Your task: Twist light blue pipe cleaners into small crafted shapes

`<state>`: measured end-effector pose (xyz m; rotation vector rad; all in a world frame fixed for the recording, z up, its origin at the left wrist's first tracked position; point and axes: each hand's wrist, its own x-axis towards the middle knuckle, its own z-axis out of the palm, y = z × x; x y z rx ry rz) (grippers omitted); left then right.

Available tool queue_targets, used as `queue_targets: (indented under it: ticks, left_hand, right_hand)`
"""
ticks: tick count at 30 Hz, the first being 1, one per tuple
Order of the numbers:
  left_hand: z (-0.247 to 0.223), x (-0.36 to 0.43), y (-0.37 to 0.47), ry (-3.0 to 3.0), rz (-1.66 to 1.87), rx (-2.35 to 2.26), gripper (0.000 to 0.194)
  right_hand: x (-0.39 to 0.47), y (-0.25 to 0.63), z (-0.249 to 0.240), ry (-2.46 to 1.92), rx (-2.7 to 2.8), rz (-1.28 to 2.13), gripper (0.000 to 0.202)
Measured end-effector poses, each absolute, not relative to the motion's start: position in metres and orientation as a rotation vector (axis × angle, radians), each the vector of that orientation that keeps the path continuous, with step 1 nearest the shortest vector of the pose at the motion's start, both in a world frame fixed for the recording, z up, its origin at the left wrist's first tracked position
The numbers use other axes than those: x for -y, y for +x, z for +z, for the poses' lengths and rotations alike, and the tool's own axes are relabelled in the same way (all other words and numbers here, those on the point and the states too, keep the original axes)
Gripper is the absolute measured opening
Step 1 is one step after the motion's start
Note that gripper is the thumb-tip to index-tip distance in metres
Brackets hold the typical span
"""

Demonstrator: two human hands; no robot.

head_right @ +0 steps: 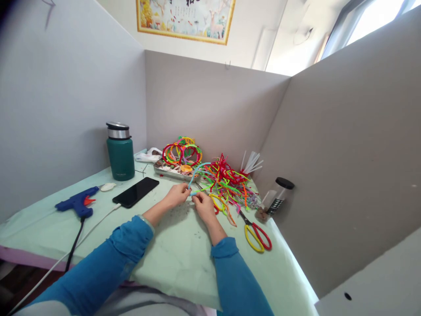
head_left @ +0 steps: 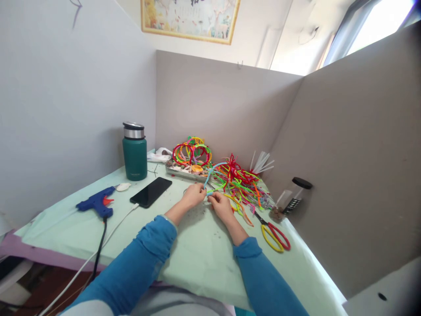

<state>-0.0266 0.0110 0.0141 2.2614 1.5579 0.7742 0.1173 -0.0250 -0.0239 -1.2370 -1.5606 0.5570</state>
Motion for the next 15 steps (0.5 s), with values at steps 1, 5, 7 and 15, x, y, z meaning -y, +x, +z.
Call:
queue_targets:
  ticks: [1, 5, 7, 15]
  left_hand:
    - [0.0134, -0.0115, -0.0266, 2.257, 0.777, -1.549, 0.029]
    - [0.0120, -0.0123, -0.0270, 2.199, 0.805, -1.551, 0.035]
    - [0.0118, -0.0123, -0.0272, 2.156, 0.828, -1.560, 0.044]
    - [0.0149, -0.0084, -0.0289, 2.157, 0.898, -1.487, 0.029]
  right_hand:
    - [0.0252, 0.1171, -0.0237, -1.236, 1.558, 0.565, 0.016]
    - [0.0266, 0.1165, -0.0226, -1.240, 1.550, 0.589, 0.016]
    - [0.0270, 0.1165, -0.0225, -1.236, 1.549, 0.594, 0.016]
    - [0.0253, 0.1172, -0.0246, -1.213, 1.537, 0.625, 0.015]
